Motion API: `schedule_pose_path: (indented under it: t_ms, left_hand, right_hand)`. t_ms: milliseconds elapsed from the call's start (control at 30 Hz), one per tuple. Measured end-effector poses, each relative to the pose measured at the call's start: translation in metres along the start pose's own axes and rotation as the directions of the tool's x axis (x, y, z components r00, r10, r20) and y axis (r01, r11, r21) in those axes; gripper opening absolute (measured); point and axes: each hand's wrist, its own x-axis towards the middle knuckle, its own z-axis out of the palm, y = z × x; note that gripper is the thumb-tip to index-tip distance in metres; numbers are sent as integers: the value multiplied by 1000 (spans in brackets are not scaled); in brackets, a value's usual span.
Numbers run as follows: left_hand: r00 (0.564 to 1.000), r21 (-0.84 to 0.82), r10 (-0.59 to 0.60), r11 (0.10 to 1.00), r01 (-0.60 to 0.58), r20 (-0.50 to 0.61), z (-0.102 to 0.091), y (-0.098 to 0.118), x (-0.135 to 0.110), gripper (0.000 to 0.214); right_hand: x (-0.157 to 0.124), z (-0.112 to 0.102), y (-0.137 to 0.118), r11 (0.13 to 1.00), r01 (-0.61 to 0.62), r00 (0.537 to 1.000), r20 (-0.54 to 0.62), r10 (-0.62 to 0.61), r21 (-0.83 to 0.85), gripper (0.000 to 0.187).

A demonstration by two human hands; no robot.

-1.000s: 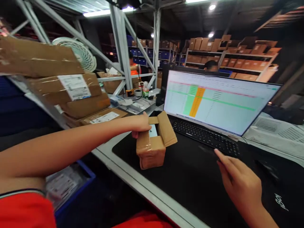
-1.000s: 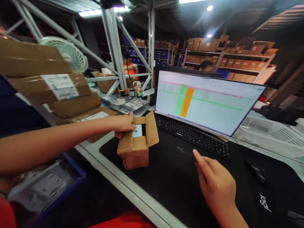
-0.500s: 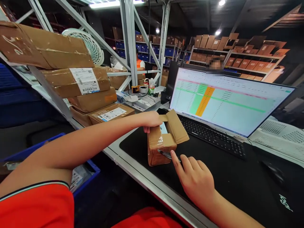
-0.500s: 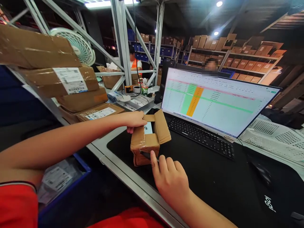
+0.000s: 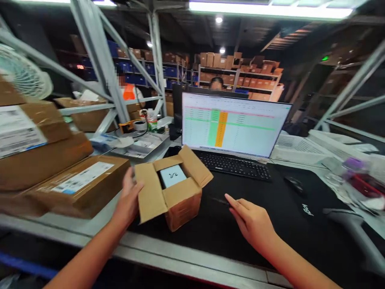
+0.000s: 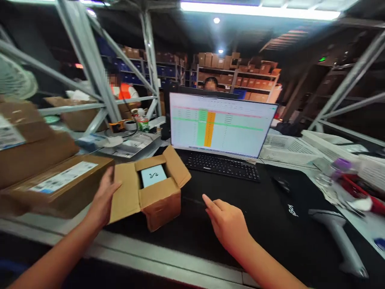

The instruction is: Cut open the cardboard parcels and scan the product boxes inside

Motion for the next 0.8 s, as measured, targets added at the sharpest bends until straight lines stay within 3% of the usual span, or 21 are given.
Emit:
schedule_pose_path:
  t_ms: [67,100,133,200,233,300,400,467,567,667,733,767,800]
  left_hand:
    - [987,142,141,981,-129,-79,-13,-11,11,84]
    - [964,242,259,940,-239,-53,-20,-12,19,79]
    - [921,337,387,864,-374,30,-26,-10,27,69]
    - [792,410,543,679,-609,278,-34,-2,42,47]
    - [739,405,554,618,-674,384,-36,4,49,45]
    - [697,414,471,572,-708,541,-36,15,59,47]
    - [714,510,269,544,-666,646,-36,32,69,54]
    - [740,565,157,549,-616,654,-40,44,72,62]
    - [770,592,38,616,-520,637,-49,62,73,85]
    - [793,542,48,705,-458,608,-46,64,76,103]
    - [874,521,82,775,-358,478,-33,57,80,101]
    - [923,509,84,813,-282,376,-25,51,82,97]
    - [960,484,76,851,-204,271,-17,45,84,91]
  right_hand:
    - [-24,3,36,970,-228,974,12,228,86,39]
    - [-36,3,58,924,-372,928,12,373,93,39]
    - [-47,2,82,852,-517,855,4,518,80,39]
    - [-64,-3,133,630,-777,630,4,777,-2,42]
    - [-68,-5,157,528,-848,530,-20,848,-45,45]
    - [-67,-8,197,370,-922,380,-85,921,-117,50]
    - [-53,-3,231,281,-943,304,-121,945,-178,43]
    - [-38,3,238,301,-932,324,-96,941,-200,35]
    - [-7,5,231,423,-885,447,-95,890,-196,33]
    - [34,-4,189,629,-766,642,-116,758,-129,36]
    - [61,-13,136,808,-588,805,-114,582,-31,35]
    - [73,-16,105,919,-387,908,-142,393,73,34]
    - [84,-18,73,974,-163,968,-165,189,160,33]
